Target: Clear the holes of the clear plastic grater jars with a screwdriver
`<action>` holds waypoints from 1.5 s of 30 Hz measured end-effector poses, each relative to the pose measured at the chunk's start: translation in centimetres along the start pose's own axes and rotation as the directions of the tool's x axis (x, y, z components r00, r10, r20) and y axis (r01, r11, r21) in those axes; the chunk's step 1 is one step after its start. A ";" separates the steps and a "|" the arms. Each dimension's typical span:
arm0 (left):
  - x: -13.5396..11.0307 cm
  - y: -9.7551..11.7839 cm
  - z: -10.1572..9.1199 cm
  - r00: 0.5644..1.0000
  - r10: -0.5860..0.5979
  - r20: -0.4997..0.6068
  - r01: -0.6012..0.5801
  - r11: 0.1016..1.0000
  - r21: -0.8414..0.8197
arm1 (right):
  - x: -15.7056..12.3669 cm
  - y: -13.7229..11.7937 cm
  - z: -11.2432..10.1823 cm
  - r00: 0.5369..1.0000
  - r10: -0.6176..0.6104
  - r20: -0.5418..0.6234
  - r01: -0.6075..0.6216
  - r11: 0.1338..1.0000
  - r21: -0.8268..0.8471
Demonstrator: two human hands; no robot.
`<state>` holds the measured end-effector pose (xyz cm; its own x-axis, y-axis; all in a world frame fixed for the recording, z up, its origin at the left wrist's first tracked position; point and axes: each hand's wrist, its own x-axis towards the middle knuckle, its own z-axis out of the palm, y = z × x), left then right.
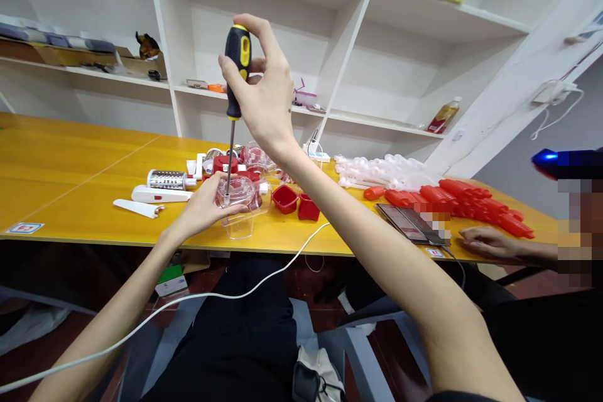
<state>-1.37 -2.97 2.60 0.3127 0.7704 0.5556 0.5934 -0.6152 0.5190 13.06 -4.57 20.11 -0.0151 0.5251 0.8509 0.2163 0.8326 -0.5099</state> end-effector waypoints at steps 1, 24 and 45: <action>0.0 0.0 0.0 1.000 -0.003 0.002 0.003 1.000 -0.003 | 0.1 0.1 0.0 1.000 0.015 0.009 -0.015 1.000 0.025; 0.0 -0.1 0.0 1.000 -0.006 0.012 0.006 1.000 -0.006 | -0.1 -0.2 -0.2 0.998 -0.066 -0.015 0.065 0.998 -0.014; 0.0 -0.1 0.0 1.000 -0.001 0.013 0.001 1.000 -0.002 | -0.2 -0.1 -0.7 1.000 -0.028 0.000 0.028 0.999 -0.038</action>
<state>-1.47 -2.93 2.54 0.3212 0.7733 0.5466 0.5925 -0.6144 0.5211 13.74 -4.88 20.08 -0.0216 0.5014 0.8650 0.2530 0.8398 -0.4804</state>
